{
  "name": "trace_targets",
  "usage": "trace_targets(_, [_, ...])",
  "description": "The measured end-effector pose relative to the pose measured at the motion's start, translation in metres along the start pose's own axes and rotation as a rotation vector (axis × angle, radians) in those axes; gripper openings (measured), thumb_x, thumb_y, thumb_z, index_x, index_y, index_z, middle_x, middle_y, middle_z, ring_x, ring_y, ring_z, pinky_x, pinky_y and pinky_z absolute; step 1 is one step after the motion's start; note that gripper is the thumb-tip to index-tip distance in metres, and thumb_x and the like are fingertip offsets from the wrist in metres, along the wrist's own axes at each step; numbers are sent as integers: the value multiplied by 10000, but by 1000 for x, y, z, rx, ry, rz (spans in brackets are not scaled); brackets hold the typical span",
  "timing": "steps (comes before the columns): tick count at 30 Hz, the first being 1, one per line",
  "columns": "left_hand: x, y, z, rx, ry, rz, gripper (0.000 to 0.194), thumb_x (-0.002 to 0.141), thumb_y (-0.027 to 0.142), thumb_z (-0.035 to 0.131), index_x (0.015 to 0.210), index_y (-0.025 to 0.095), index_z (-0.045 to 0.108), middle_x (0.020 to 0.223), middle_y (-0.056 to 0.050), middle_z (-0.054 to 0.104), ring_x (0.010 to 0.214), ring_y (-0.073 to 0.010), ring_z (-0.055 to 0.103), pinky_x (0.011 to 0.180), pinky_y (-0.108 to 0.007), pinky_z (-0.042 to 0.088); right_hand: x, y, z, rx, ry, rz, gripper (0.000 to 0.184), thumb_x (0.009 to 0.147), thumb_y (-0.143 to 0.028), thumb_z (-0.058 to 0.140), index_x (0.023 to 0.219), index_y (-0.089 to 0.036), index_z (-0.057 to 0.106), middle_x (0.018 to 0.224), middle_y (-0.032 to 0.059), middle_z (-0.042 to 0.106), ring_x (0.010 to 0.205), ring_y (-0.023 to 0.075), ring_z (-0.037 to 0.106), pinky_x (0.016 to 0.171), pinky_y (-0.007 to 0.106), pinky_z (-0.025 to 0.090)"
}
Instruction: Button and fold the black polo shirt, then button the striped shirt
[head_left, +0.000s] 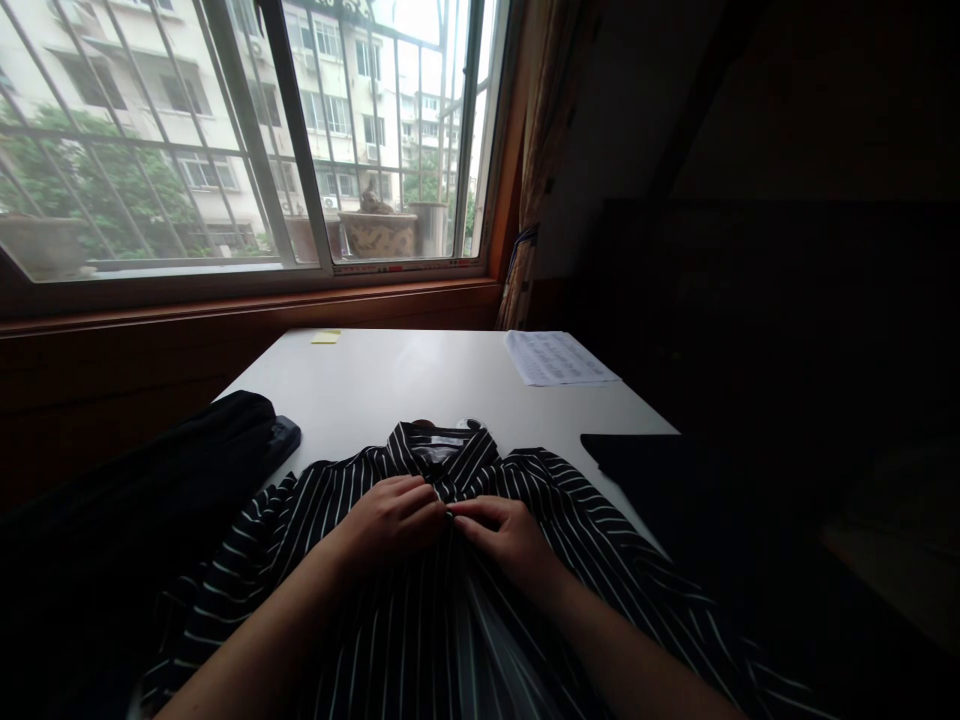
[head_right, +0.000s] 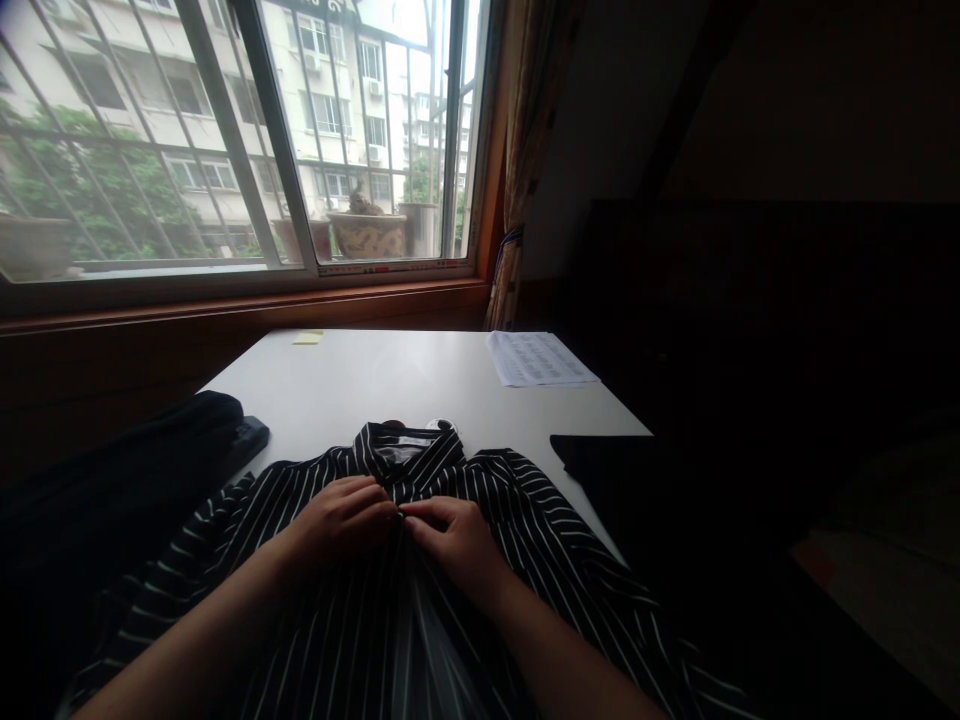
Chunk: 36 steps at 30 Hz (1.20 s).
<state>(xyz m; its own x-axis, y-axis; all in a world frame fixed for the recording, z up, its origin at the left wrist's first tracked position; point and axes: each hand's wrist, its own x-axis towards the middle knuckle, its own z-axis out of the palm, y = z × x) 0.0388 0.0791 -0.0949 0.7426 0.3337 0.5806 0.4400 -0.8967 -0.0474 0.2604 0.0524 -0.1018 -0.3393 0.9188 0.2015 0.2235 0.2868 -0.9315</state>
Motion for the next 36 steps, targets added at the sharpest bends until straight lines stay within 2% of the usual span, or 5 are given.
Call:
trace_targets(8, [1,1,-3,9,-11,1,185,1001,217,443,915,175,602,764,-14,592,654,-136,516,623,-283,462,0,0,0,-9,8,10,254,861,-410,686,1030,-243,776,1016,45,770,978,254,707,910,394,542])
trace_targets(22, [-3,0,1,22,-29,6,107,979,185,500,922,169,588,783,-10,604,669,-139,521,630,-294,447,0,1,0,12,3,15,201,862,-350,697,1020,-253,777,1011,28,770,975,238,706,904,366,535])
trace_targets(29, [-1,1,1,17,-24,7,140,983,180,484,881,169,579,769,-9,600,659,-132,521,611,-289,442,0,1,0,41,5,44,198,858,-340,704,1016,-248,779,1015,30,769,991,239,702,918,365,529])
trace_targets(36, [1,2,-1,-26,14,-12,108,979,191,498,915,166,581,811,-17,621,678,-136,535,630,-289,475,0,2,0,63,8,65,200,847,-331,719,1013,-239,780,1015,35,771,991,242,705,917,362,529])
